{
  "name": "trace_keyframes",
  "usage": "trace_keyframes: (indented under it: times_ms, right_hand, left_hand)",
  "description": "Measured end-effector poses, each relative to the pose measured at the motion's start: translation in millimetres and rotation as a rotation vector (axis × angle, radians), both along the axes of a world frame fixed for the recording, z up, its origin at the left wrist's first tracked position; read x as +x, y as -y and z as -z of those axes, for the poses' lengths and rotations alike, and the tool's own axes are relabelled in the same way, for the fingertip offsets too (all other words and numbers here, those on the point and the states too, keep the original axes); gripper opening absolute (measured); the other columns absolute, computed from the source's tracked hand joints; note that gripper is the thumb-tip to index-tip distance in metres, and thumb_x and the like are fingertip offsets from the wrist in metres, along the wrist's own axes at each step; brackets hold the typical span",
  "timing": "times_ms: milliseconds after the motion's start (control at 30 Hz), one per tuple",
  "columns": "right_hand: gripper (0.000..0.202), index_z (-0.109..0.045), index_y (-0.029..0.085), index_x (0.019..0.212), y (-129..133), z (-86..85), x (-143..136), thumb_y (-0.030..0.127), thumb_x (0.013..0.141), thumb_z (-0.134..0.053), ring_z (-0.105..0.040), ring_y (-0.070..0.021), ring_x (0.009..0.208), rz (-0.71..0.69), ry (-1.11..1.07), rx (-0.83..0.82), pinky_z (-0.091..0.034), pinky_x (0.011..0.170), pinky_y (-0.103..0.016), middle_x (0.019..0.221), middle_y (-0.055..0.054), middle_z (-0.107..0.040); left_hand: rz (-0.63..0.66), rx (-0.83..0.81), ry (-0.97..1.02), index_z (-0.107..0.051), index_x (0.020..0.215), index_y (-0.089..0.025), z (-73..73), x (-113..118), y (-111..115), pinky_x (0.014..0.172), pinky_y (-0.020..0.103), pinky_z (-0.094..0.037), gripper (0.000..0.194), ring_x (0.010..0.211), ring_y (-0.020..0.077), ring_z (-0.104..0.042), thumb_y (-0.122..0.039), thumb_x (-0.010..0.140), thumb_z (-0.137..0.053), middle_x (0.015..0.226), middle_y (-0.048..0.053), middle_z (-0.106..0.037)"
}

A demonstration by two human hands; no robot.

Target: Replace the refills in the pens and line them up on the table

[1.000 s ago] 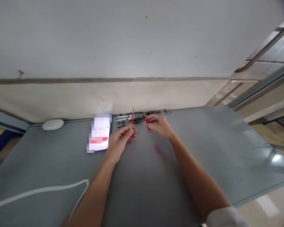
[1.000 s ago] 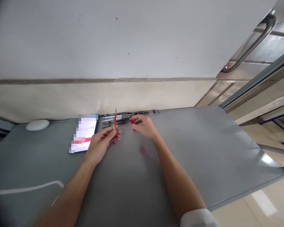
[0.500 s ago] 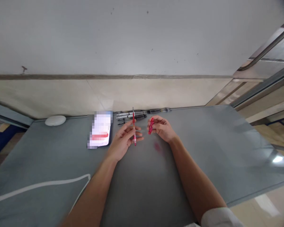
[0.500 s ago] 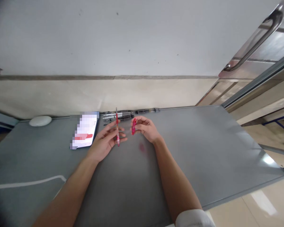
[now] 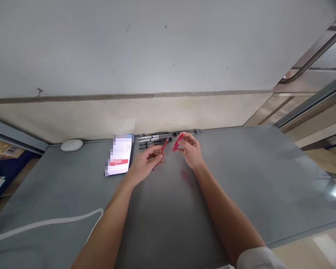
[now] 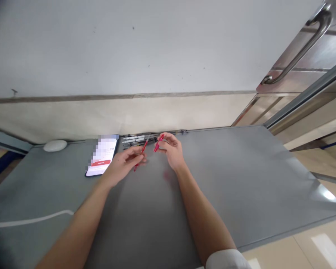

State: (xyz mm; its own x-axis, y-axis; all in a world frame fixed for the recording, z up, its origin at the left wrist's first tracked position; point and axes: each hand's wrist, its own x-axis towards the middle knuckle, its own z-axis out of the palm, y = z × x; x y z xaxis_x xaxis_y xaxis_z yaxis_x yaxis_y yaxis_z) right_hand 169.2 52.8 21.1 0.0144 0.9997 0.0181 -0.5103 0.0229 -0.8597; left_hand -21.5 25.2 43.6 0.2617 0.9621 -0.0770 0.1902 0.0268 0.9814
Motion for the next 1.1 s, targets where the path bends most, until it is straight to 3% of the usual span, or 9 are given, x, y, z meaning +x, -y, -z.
trace_keyframes:
  times_ms: [233, 533, 700, 900, 1100]
  right_hand:
    - [0.027, -0.057, 0.025, 0.089, -3.7, 0.6, 0.0, 0.024, 0.066, -0.071, -0.061, -0.0118, 0.071, 0.165, 0.002, 0.004, -0.058, 0.07, -0.032, 0.092, 0.0, -0.064]
    - [0.029, -0.058, 0.025, 0.09, -4.3, -2.2, -3.4, 0.022, 0.066, -0.074, -0.062, -0.0113, 0.073, 0.328, -0.145, 0.013, -0.059, 0.068, -0.032, 0.093, 0.001, -0.062]
    - [0.028, -0.057, 0.025, 0.088, -5.1, -3.0, -5.7, 0.023, 0.066, -0.074, -0.061, -0.0093, 0.071, 0.376, -0.178, 0.008, -0.058, 0.066, -0.028, 0.091, 0.003, -0.059]
    - [0.027, -0.055, 0.026, 0.085, -4.1, -5.7, -5.7, 0.022, 0.067, -0.074, -0.059, -0.0063, 0.068, 0.402, -0.208, 0.001, -0.058, 0.066, -0.025, 0.091, 0.005, -0.057]
    - [0.026, -0.055, 0.026, 0.086, -3.8, -2.9, -5.1, 0.023, 0.067, -0.074, -0.06, -0.0064, 0.072, 0.379, -0.196, 0.006, -0.058, 0.068, -0.025, 0.092, 0.005, -0.057]
  left_hand:
    - [0.169, 0.01, -0.137, -0.071, 0.105, -0.022, -18.6, -4.0, -19.4, 0.076, 0.035, -0.055, 0.027, 0.081, 0.0206, -0.069, -0.036, 0.083, -0.063, 0.094, 0.007, -0.071]
    - [0.305, -0.065, -0.242, -0.066, 0.115, -0.024, -15.0, -14.0, -31.4, 0.074, 0.033, -0.051, 0.036, 0.077, 0.0184, -0.065, -0.043, 0.086, -0.06, 0.091, 0.005, -0.068]
    - [0.334, -0.024, -0.363, -0.065, 0.117, -0.026, -20.2, -18.9, -34.0, 0.074, 0.032, -0.05, 0.038, 0.077, 0.0181, -0.064, -0.048, 0.087, -0.056, 0.095, 0.004, -0.069]
    - [0.331, 0.006, -0.451, -0.065, 0.12, -0.03, -16.7, -22.6, -37.8, 0.072, 0.03, -0.05, 0.04, 0.081, 0.0193, -0.066, -0.05, 0.087, -0.055, 0.104, 0.004, -0.071]
    - [0.325, 0.023, -0.498, -0.065, 0.12, -0.031, -20.5, -20.9, -35.2, 0.068, 0.028, -0.049, 0.037, 0.078, 0.0183, -0.066, -0.046, 0.088, -0.053, 0.096, 0.002, -0.072]
